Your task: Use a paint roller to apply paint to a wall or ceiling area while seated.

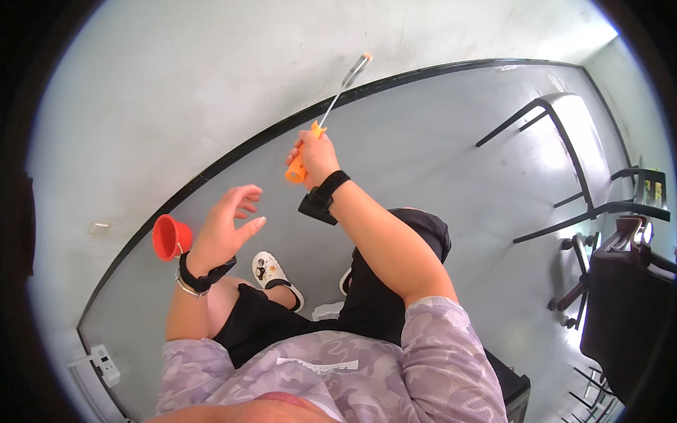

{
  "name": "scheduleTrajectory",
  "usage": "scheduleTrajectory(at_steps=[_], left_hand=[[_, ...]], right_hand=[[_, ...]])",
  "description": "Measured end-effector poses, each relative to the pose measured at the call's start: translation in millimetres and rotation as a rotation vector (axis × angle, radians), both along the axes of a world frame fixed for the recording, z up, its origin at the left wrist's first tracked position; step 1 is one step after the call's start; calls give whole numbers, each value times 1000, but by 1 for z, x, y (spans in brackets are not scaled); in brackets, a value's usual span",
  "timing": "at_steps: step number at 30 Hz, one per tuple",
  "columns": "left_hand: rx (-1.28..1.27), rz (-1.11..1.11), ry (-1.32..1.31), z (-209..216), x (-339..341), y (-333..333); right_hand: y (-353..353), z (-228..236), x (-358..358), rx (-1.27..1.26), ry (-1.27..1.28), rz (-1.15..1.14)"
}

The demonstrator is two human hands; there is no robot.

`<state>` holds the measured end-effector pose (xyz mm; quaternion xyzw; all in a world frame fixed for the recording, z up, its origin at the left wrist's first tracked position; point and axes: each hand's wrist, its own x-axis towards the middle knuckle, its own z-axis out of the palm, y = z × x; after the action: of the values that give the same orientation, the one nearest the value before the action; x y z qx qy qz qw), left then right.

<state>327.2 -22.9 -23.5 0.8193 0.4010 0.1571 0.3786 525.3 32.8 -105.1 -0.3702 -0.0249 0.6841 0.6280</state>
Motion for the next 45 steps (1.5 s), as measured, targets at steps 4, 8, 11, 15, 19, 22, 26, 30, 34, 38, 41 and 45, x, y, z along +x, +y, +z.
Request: scheduleTrajectory(at_steps=[4,8,11,15,19,22,26,30,34,38,41,45], left_hand=[[117,-170,192,-4,-17,-9],[111,-270,295,-3,-24,-13],[97,-209,235,-1,-30,-15],[88,-156,246,0,-38,-11],[123,-56,208,-2,-61,-9],[144,4,203,4,-67,-11],[133,-7,239,6,-66,-11],[179,-56,204,4,-55,-9],[163,-41,212,2,-58,-8],[168,-40,240,-2,-65,-8],[181,-40,224,-2,-67,-11],[190,-98,218,-2,-53,-8]], right_hand=[[5,13,-12,109,-218,-43],[10,-9,-47,40,-328,-43],[12,-42,-66,-107,-512,97],[17,-49,-67,-181,-508,158],[15,-13,-58,27,-304,69],[5,11,-49,42,-308,59],[17,-20,-56,-16,-594,23],[16,-93,-67,-244,-966,172],[15,-80,-69,-315,-710,303],[14,-42,-59,-59,-337,197],[7,-10,-57,-27,-340,102],[22,-83,-40,-83,-773,47]])
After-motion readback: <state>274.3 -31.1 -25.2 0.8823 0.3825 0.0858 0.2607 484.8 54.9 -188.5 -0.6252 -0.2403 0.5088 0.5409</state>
